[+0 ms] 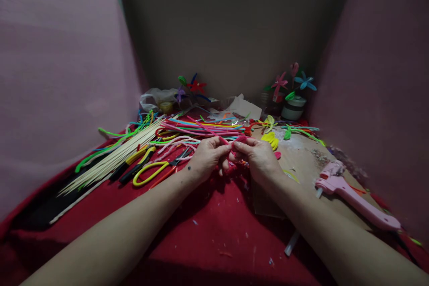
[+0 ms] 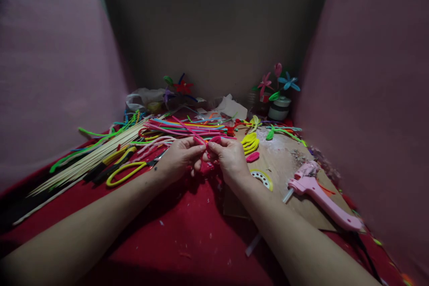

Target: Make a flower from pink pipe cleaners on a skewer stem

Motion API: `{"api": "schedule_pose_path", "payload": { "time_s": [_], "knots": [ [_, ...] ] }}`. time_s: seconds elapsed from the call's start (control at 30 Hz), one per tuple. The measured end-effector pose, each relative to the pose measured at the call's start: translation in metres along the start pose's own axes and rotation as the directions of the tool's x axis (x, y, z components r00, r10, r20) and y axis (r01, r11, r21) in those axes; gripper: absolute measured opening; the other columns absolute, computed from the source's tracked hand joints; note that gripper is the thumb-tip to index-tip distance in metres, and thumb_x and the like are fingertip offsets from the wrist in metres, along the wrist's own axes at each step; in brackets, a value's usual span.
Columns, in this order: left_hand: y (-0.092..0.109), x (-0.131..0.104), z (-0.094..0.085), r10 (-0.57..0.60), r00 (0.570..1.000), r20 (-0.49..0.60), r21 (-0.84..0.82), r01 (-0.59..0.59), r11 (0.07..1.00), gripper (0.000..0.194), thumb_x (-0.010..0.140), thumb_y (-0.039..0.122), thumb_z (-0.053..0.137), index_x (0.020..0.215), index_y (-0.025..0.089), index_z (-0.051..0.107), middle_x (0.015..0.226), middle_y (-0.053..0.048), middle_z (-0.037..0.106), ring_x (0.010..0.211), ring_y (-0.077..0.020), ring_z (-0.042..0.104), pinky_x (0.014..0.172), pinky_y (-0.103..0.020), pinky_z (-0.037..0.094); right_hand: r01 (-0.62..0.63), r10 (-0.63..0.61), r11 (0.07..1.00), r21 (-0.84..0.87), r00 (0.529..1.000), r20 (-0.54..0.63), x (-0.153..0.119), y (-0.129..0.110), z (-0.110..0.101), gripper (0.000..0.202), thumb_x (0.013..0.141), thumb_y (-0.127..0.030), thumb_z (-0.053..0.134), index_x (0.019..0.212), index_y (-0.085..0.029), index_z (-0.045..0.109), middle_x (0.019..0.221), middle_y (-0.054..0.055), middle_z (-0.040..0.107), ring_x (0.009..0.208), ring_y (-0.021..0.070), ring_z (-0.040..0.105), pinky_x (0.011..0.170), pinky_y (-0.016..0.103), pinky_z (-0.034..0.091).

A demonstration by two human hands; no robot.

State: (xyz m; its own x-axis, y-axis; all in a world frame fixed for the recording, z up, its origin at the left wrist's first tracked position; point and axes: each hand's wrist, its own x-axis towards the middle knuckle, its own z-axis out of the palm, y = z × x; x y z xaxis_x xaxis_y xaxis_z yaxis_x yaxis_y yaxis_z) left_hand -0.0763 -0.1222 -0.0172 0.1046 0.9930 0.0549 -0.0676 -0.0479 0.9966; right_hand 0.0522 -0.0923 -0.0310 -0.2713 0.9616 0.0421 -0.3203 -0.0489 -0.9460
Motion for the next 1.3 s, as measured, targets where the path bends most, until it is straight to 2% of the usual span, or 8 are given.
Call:
{"api": "schedule_pose_path", "payload": {
  "time_s": [0.37,0.77,0.83,0.9,1.0,1.07,1.2,1.3],
  "knots": [
    [-0.003,0.000,-0.001,0.041,0.998,0.046,0.000,-0.041,0.999,0.015,0.074,0.025,0.058,0.079,0.014,0.049,0.059,0.001,0.061,0.036,-0.0090,0.052,0.029,-0.018,0.040,0.003,-0.002,0.998,-0.067,1.000,0.018,-0.005,-0.006,0.005,0.014,0.061,-0.024,0.065,0.060,-0.013,0.056,0.045,-0.001,0.053,0.041,0.0079,0.045,0.044,0.022,0.030],
    [0.001,-0.002,0.000,0.114,0.993,-0.035,0.283,-0.100,0.954,0.010,0.076,0.024,0.050,0.079,0.014,0.052,0.061,0.001,0.057,0.036,-0.0068,0.046,0.031,-0.018,0.036,0.029,-0.022,0.984,-0.178,0.999,0.043,-0.004,-0.006,0.006,0.018,0.064,-0.028,0.063,0.056,-0.013,0.056,0.046,0.000,0.054,0.040,0.0071,0.042,0.043,0.022,0.029],
    [-0.005,-0.002,-0.004,0.284,0.959,-0.016,0.513,-0.235,0.825,0.009,0.078,0.021,0.047,0.078,0.014,0.053,0.063,-0.001,0.059,0.043,-0.0079,0.050,0.040,-0.020,0.039,0.028,-0.022,0.985,-0.170,0.999,0.036,-0.005,-0.006,0.007,0.018,0.062,-0.028,0.063,0.055,-0.013,0.055,0.044,-0.002,0.051,0.039,0.0069,0.040,0.041,0.022,0.027],
    [-0.011,-0.002,-0.008,0.481,0.870,0.108,0.754,-0.387,0.531,0.012,0.079,0.019,0.045,0.077,0.014,0.055,0.065,-0.003,0.060,0.053,-0.0105,0.054,0.051,-0.022,0.041,-0.005,0.007,0.992,-0.130,1.000,0.022,-0.005,-0.005,0.007,0.017,0.059,-0.026,0.065,0.053,-0.014,0.054,0.042,-0.004,0.047,0.039,0.0065,0.038,0.041,0.022,0.026],
    [-0.014,-0.002,-0.013,0.553,0.772,0.312,0.855,-0.482,0.191,0.017,0.081,0.018,0.042,0.077,0.014,0.057,0.068,-0.005,0.061,0.062,-0.0131,0.055,0.057,-0.025,0.040,-0.050,0.050,0.997,-0.063,0.999,0.000,-0.003,-0.004,0.007,0.020,0.055,-0.023,0.066,0.049,-0.015,0.049,0.040,-0.006,0.043,0.037,0.0053,0.035,0.040,0.021,0.025],
    [-0.010,-0.002,-0.013,0.533,0.799,0.277,0.824,-0.483,0.296,0.015,0.080,0.017,0.043,0.079,0.014,0.058,0.069,-0.004,0.061,0.061,-0.0120,0.054,0.057,-0.024,0.039,-0.045,0.045,0.999,-0.028,0.999,0.003,-0.002,-0.003,0.007,0.021,0.055,-0.023,0.066,0.048,-0.016,0.047,0.040,-0.006,0.043,0.037,0.0049,0.034,0.040,0.021,0.024],
    [0.006,0.001,-0.013,0.157,0.987,0.025,0.388,-0.154,0.909,0.011,0.076,0.022,0.051,0.081,0.013,0.055,0.061,-0.001,0.057,0.040,-0.0045,0.039,0.040,-0.018,0.028,-0.028,0.028,1.000,0.001,0.999,0.038,-0.004,-0.006,0.008,0.015,0.058,-0.023,0.065,0.053,-0.014,0.053,0.042,-0.004,0.047,0.038,0.0058,0.037,0.040,0.022,0.026],
    [0.012,0.003,-0.016,-0.153,0.978,0.142,0.014,0.152,0.988,0.017,0.073,0.029,0.057,0.078,0.012,0.055,0.057,0.002,0.052,0.034,-0.0003,0.025,0.033,-0.015,0.015,-0.045,0.046,0.999,-0.020,0.998,0.038,-0.007,-0.010,0.011,0.015,0.059,-0.025,0.066,0.056,-0.014,0.057,0.044,-0.002,0.052,0.039,0.0068,0.040,0.041,0.022,0.027]
  ]
}}
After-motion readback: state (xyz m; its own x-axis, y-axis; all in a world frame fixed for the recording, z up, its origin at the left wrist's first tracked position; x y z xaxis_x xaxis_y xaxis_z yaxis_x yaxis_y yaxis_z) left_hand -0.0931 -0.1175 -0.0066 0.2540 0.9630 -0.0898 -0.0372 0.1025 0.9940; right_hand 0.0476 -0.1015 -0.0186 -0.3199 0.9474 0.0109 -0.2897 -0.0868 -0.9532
